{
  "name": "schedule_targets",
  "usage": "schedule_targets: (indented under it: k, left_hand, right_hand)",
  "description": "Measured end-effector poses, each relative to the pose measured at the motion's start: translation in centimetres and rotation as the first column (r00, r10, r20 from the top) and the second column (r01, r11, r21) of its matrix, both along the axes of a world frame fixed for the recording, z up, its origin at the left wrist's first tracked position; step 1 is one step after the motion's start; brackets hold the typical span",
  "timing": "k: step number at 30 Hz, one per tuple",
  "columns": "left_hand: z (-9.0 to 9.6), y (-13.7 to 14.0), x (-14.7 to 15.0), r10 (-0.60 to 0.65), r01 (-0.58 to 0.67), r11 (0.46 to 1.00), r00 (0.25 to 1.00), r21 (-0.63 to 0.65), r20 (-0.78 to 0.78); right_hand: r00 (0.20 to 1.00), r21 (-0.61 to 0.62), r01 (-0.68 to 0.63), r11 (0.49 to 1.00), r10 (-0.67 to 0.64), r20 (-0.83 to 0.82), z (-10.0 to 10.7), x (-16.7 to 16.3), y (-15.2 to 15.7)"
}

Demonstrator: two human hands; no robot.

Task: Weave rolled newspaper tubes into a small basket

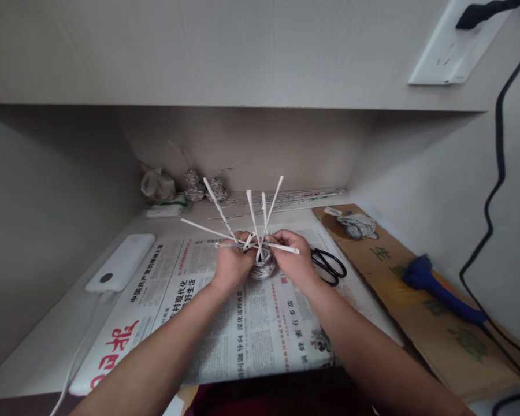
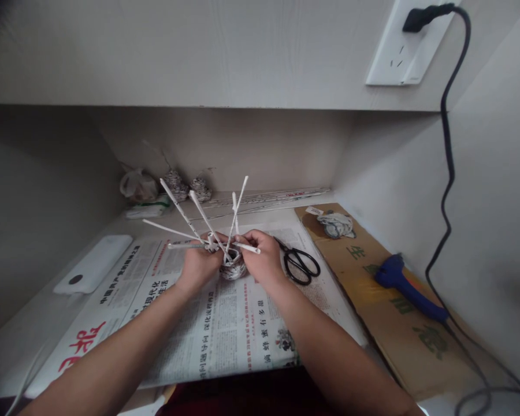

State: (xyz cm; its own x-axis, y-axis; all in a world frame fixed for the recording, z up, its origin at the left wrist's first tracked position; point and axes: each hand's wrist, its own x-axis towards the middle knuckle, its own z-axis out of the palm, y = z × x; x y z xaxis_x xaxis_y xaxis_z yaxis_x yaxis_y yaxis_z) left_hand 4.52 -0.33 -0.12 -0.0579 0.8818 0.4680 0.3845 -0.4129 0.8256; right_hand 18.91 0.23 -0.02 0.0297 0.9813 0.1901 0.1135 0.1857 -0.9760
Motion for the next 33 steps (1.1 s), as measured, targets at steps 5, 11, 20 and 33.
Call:
schedule_targets:
  k: [5,11,20,33]
  left_hand:
    - [0.2,0.1,-0.4,0.040,-0.039,0.999,0.998,0.011,-0.056]
    - [0.4,0.2,-0.4,0.017,-0.017,1.000,0.997,0.004,-0.075]
    - [1.2,-0.3,-0.2,-0.011,0.013,0.982,1.000,-0.188,0.010]
    - [0.8,0.2,0.0,-0.013,0.086,0.957,0.967,-0.278,0.254]
  right_hand:
    - [0.999,0.035,-0.026,0.999,0.025,0.037,0.3,0.0,-0.5]
    - [0.999,-0.006,-0.043,0.999,0.043,-0.024,1.2,-0.4,-1.0]
    - [0.994,-0.037,0.030,0.999,-0.034,-0.109,0.3,-0.6,-0.6]
    - [0.999,0.052,-0.013,0.999,0.015,-0.050,0.1,-0.8,-0.8]
